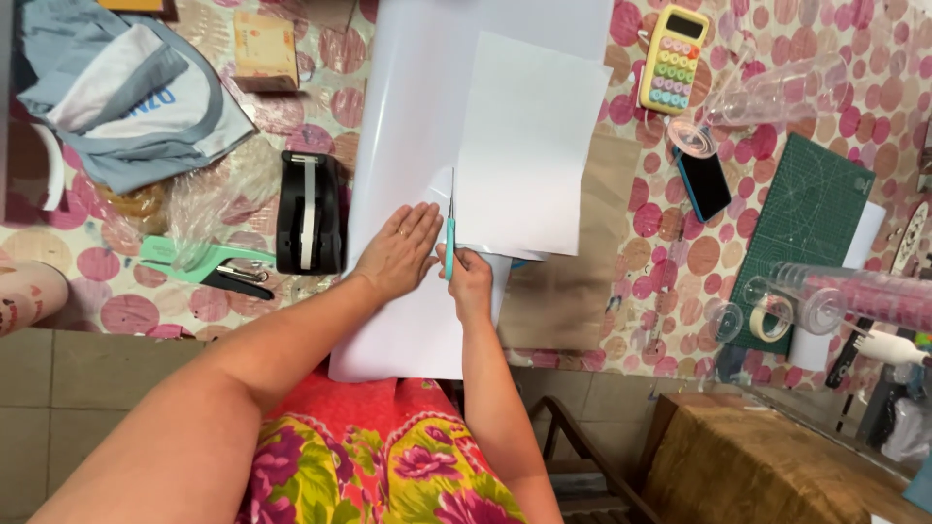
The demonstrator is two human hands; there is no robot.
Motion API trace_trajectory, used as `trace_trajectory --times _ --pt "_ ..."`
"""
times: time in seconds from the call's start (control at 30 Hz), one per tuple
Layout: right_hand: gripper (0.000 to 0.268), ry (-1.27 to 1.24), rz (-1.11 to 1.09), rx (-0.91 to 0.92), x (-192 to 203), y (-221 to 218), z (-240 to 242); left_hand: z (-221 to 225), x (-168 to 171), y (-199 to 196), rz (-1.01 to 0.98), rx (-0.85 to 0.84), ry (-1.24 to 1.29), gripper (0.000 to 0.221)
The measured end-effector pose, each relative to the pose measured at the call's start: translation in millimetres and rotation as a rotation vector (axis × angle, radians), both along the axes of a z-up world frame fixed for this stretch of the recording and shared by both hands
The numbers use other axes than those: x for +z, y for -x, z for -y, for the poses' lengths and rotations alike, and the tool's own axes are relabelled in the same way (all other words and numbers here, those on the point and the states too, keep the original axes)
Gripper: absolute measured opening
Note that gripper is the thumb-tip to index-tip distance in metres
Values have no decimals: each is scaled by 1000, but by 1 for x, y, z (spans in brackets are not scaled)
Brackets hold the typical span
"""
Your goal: Preparing and cutting white paper or vinyl sheets for a printing project
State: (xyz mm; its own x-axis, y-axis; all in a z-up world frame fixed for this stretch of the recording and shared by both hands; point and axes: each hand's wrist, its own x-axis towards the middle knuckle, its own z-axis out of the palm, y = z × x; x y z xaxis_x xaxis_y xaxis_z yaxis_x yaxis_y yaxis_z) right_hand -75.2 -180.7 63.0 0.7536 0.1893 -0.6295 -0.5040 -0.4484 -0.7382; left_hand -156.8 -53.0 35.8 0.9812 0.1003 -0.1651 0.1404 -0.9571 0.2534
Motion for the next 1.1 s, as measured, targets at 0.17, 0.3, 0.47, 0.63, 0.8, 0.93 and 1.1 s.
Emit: trace_trajectory --times 0.17,0.3,0.47,0.63,0.8,0.93,1.1 --pt "27 24 10 42 9 -3 2 20 3 15 -13 -18 -10 75" --pt "28 5 -9 22 29 1 -2 40 -8 28 -29 -67 11 78" --pt "33 5 -52 98 54 -5 -7 42 -19 30 -1 -74 23 78" --pt "34 36 -8 155 32 -30 -18 41 -22 30 24 -96 3 80" --pt "35 -9 -12 159 -22 -38 -9 38 -32 30 101 -97 37 81" --pt "31 -70 1 117 -23 -35 -19 38 -27 28 7 -123 53 79" --pt "28 -75 30 112 -33 -35 -17 36 -18 27 -70 -141 19 77"
